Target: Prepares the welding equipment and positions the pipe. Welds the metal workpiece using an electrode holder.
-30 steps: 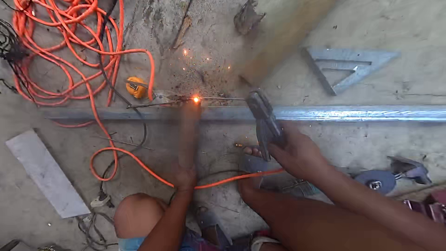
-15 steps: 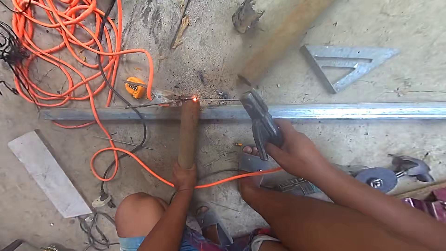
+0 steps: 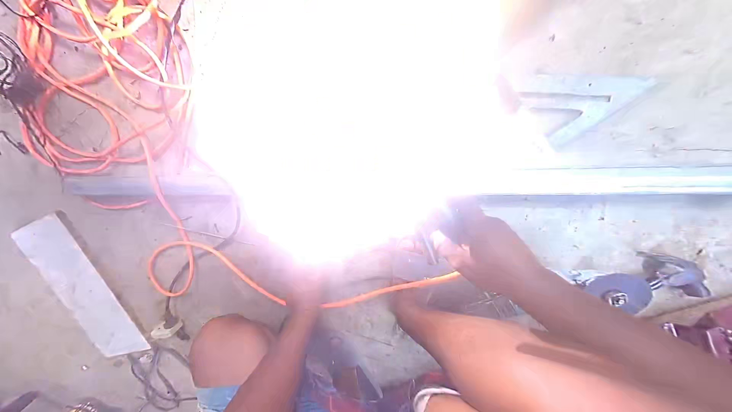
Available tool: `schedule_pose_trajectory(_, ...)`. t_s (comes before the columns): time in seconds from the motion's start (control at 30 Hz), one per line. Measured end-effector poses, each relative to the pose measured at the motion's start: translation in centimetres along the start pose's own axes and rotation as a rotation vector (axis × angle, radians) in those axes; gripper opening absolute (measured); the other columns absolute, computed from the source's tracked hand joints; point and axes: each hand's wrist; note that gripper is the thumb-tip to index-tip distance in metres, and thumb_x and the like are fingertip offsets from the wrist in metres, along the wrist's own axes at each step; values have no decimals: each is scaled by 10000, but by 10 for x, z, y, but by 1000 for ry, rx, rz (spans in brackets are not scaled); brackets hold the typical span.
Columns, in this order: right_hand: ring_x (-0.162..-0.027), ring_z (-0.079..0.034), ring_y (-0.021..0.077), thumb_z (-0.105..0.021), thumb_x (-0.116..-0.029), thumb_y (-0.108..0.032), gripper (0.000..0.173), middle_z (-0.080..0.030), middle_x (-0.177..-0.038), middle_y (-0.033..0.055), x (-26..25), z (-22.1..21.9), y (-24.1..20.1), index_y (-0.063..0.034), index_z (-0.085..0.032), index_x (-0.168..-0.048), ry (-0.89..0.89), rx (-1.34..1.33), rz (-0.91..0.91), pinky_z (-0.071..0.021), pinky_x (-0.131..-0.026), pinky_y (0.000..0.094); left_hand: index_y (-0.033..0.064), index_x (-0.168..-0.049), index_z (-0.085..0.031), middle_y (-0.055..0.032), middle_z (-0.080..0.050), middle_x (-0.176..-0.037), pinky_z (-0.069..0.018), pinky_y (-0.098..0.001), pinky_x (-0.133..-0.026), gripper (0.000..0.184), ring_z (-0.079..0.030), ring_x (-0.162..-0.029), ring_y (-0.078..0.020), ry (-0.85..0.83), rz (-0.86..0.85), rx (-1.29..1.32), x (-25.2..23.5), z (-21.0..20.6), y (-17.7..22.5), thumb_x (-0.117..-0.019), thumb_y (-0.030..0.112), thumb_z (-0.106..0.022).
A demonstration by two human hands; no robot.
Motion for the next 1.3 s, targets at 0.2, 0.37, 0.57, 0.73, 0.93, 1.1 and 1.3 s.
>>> schedule_pose_trajectory(0.2, -657, -646, 219, -677, -929, -188, 558, -652, -792, 84, 3, 2, -2, -60, -473, -1432, 84, -137, -31, -556, -612, 477, 19, -1477, -497, -223, -664, -1314, -541, -595, -985, 815, -673, -1178, -382, -28, -10, 19, 3, 7, 2, -864, 464, -799)
schedule_pose_trajectory(0.37, -667, -639, 233, -656, -959, -203, 519, -644, -797, 96, 1, 0, 1, -86, -482, -1433, -2, -141, -100, -546, -629, 498, -3, -1463, -498, -244, -639, -1334, -522, -607, -1009, 823, -649, -1208, -398, -43, -7, 8, 1, 7, 2, -857, 463, -802)
schedule_pose_trajectory(0.57, -618, -609, 181, -639, -936, -227, 497, -613, -739, 49, 1, -3, 5, -105, -502, -1398, 11, -137, -78, -528, -582, 449, 35, -1452, -518, -219, -663, -1303, -537, -605, -971, 801, -671, -1166, -384, -38, 13, 2, 0, 6, 2, -842, 464, -809)
schedule_pose_trajectory(0.73, -639, -620, 183, -680, -953, -233, 492, -626, -763, 48, -1, -3, 5, -116, -498, -1395, -9, -136, -73, -537, -605, 447, 48, -1470, -513, -204, -667, -1310, -539, -601, -973, 810, -673, -1170, -373, -17, 15, 10, -1, 3, 2, -842, 470, -805)
schedule_pose_trajectory(0.93, -744, -672, 261, -688, -950, -176, 516, -668, -840, 105, 1, -1, 2, -97, -485, -1418, -28, -106, -64, -559, -680, 524, -26, -1452, -509, -234, -670, -1292, -530, -568, -1016, 816, -672, -1183, -365, 14, -47, 50, 2, 3, 2, -854, 439, -813)
schedule_pose_trajectory(1.1, -645, -636, 197, -662, -932, -196, 536, -638, -780, 74, 5, 3, -1, -72, -482, -1421, 84, -198, -60, -551, -605, 454, 7, -1479, -485, -238, -659, -1307, -537, -602, -987, 829, -669, -1174, -394, -33, -23, 40, 3, 7, 1, -861, 460, -802)
schedule_pose_trajectory(1.3, -648, -638, 200, -661, -949, -213, 540, -643, -780, 64, 0, 0, 3, -108, -474, -1445, 9, -167, -72, -553, -613, 464, 9, -1474, -495, -234, -665, -1301, -543, -614, -967, 817, -678, -1158, -397, -23, 3, -23, 3, 5, 3, -867, 473, -783)
Point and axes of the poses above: each hand's wrist, its own x-axis away from the middle knuckle, its own z-axis out of the back of the hand, y = z × x
